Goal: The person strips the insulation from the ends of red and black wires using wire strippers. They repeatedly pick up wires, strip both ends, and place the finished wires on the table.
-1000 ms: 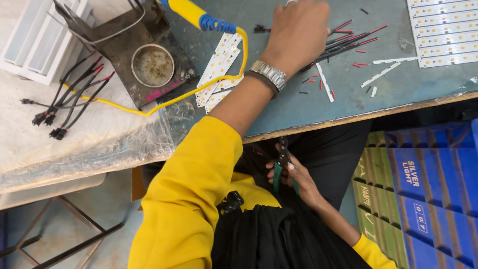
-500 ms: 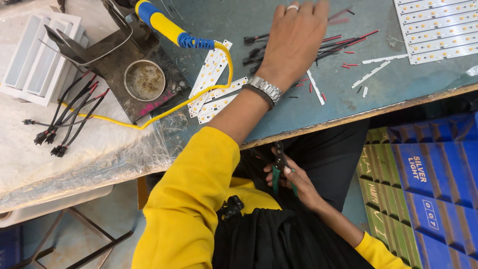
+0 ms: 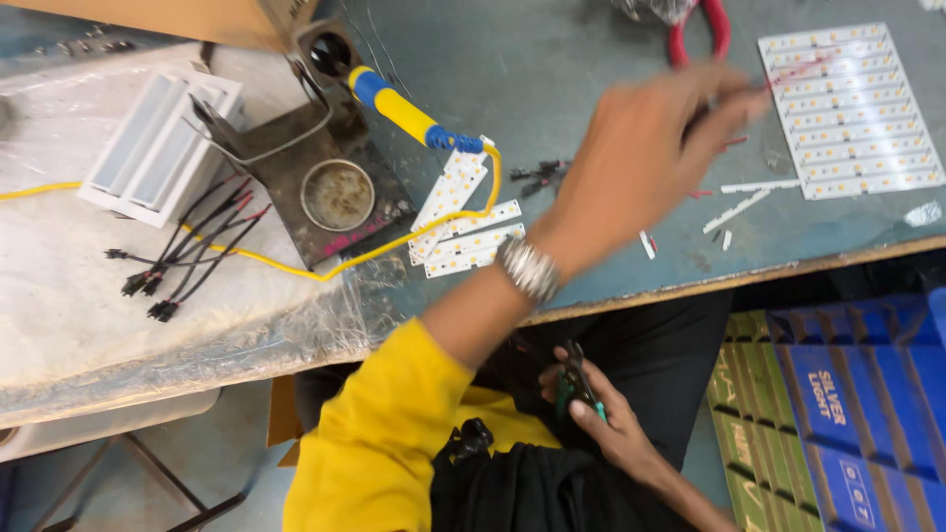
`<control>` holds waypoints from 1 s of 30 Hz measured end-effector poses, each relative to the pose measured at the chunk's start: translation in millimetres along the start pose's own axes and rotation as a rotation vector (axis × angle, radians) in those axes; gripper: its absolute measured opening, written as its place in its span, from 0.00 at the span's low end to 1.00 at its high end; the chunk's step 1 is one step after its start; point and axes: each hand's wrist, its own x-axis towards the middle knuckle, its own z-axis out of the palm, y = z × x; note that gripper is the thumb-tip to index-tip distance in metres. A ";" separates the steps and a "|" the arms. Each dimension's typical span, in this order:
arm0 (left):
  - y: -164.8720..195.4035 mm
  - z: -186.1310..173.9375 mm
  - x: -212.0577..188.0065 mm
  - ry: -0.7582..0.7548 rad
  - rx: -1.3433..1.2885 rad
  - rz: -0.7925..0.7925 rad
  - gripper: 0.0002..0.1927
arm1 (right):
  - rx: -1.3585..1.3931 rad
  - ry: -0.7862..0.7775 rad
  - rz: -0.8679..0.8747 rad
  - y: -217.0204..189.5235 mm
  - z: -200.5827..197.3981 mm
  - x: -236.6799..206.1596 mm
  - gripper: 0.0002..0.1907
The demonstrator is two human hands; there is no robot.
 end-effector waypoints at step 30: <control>62.0 -97.5 -213.6 0.092 -0.232 -0.776 0.09 | 0.145 -0.058 0.073 -70.4 39.3 4.4 0.33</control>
